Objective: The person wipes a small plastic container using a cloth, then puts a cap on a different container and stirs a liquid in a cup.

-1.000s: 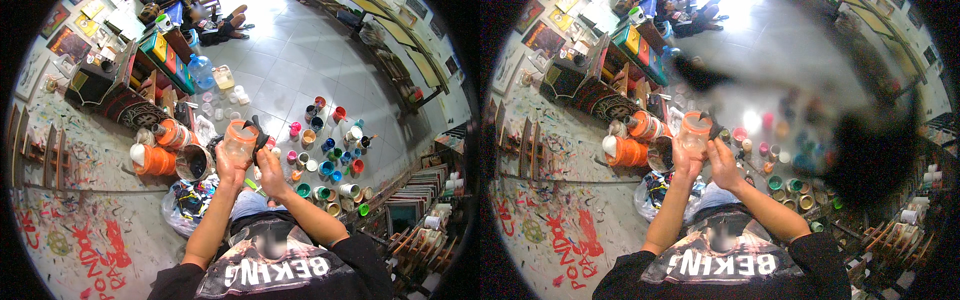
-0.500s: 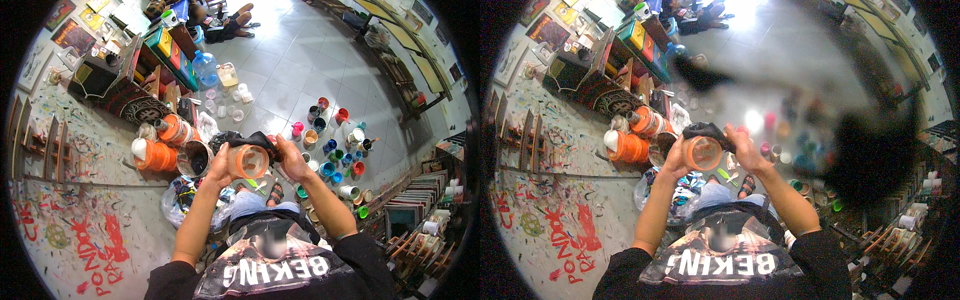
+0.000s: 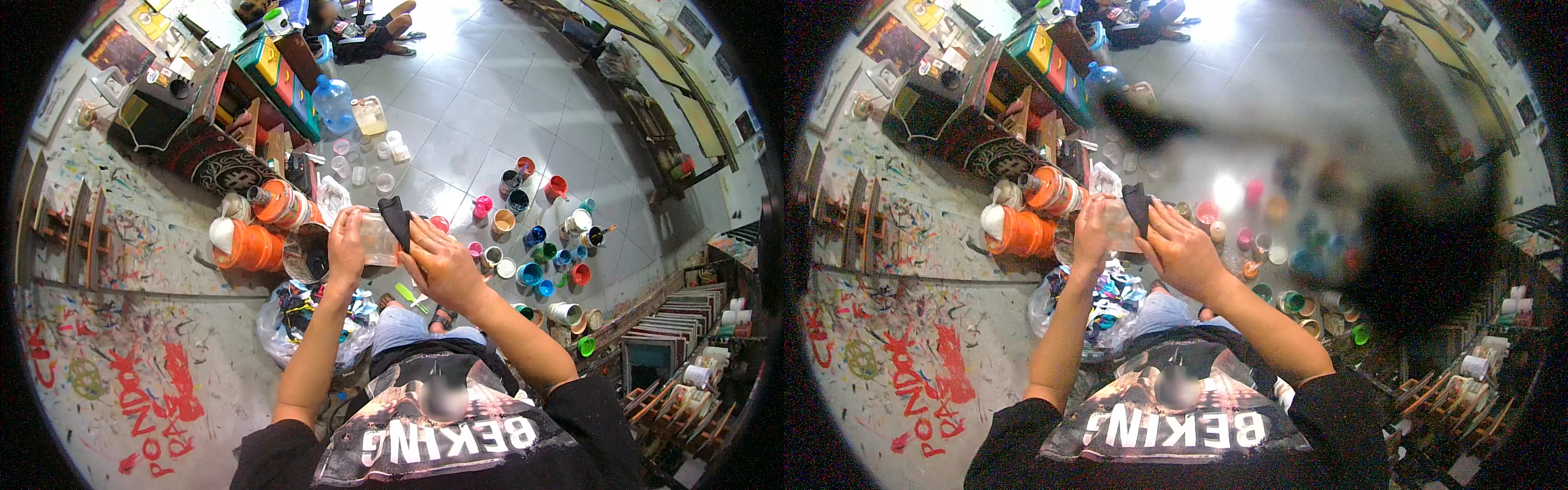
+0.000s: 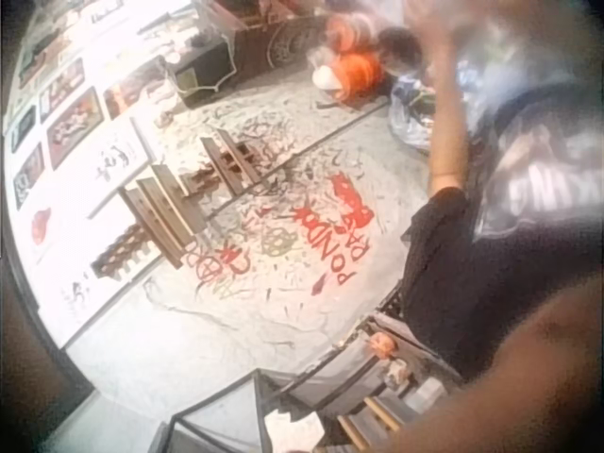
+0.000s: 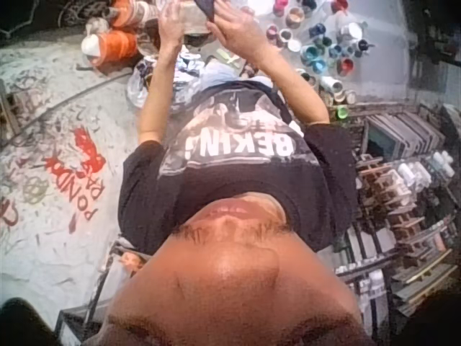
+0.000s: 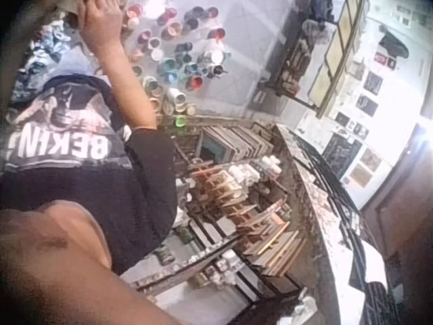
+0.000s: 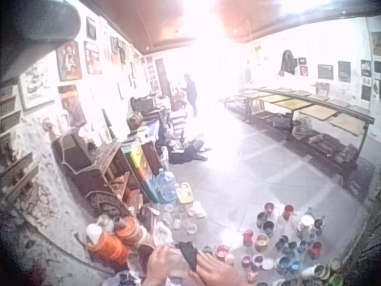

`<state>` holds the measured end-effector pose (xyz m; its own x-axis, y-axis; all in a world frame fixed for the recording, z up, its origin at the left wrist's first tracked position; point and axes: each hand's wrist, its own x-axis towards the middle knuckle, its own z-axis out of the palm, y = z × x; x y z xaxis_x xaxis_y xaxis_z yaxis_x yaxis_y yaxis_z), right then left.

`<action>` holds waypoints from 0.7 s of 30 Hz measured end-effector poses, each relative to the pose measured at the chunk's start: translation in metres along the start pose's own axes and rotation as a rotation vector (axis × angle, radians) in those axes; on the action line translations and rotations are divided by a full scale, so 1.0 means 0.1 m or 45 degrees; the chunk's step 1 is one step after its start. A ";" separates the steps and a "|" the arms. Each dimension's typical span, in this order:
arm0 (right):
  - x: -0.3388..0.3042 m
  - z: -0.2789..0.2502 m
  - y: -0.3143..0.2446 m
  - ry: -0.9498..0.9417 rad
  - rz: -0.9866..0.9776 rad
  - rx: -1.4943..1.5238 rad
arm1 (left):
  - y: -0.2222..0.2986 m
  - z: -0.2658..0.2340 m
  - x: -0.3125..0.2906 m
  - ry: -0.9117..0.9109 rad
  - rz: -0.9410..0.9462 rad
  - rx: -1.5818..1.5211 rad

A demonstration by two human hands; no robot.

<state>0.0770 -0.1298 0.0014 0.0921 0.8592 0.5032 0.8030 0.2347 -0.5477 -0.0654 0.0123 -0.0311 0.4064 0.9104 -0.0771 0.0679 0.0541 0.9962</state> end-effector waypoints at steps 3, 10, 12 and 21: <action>-0.11 0.12 -0.06 0.021 -0.127 -0.194 | 0.04 0.06 0.06 0.097 0.055 -0.116; -0.07 0.23 0.05 0.265 0.094 -0.117 | 0.16 0.17 0.02 0.045 0.141 0.124; 0.05 0.18 0.16 0.405 0.131 -0.052 | 0.17 0.26 -0.06 0.013 0.194 0.149; 0.05 0.15 0.24 0.249 0.233 0.094 | 0.03 0.24 0.03 0.110 0.329 0.282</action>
<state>0.0879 -0.1128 -0.0189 0.3492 0.7881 0.5069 0.7181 0.1224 -0.6850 -0.0417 0.0053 -0.0289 0.3577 0.9144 0.1898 0.1728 -0.2645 0.9488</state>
